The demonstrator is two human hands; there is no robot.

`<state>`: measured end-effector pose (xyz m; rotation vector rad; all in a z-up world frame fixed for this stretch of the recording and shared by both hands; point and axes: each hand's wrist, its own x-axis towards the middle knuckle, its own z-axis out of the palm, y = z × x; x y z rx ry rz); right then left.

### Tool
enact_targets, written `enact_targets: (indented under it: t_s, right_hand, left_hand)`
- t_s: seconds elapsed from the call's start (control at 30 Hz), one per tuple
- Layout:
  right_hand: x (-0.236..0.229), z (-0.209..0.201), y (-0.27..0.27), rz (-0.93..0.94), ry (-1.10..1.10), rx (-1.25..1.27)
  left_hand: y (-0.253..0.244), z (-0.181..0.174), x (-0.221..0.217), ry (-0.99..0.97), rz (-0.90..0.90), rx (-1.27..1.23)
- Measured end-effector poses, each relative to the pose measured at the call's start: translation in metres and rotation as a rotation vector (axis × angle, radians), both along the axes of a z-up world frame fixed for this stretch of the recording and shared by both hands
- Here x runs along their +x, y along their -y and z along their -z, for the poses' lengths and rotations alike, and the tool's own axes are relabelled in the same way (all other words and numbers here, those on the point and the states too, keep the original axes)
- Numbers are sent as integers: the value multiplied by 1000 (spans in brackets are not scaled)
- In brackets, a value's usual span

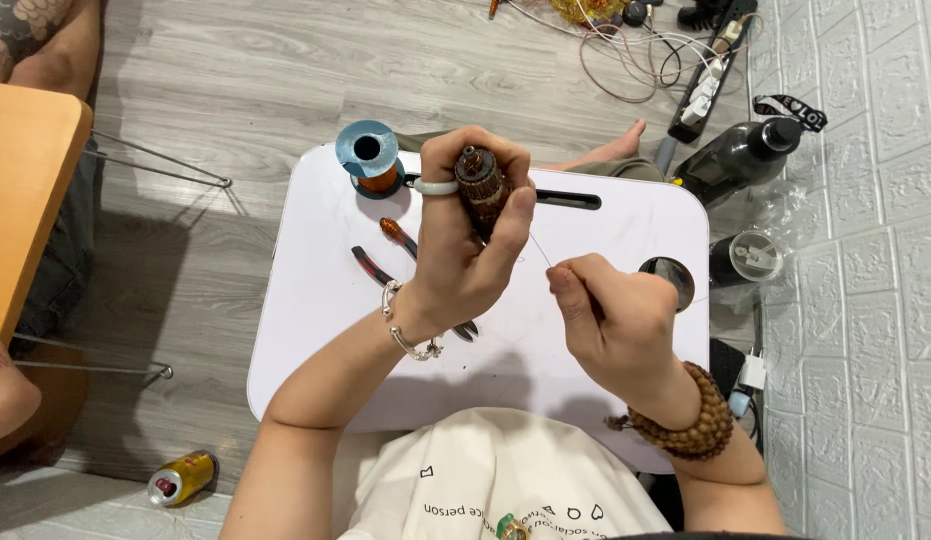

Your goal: Winding copper wire onto a motor armature by hand

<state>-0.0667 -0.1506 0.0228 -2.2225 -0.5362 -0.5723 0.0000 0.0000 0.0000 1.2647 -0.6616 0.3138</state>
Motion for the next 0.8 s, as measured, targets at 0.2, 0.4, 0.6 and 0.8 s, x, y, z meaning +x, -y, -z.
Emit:
enact_targets:
  t_s: [0.2,0.4,0.6,0.8]
  right_hand:
    - [7,15,8,-367,-569,562]
    - [10,22,10,-559,-904,1074]
    - [11,26,6,-582,-944,1132]
    - [10,27,6,-570,-977,1121]
  left_hand:
    - [-2,-4,-6,-16,188,-119]
    - [-5,-9,-9,-7,255,-83]
    - [-4,-4,-9,7,301,-94]
    - [-6,-8,-10,-90,386,-170]
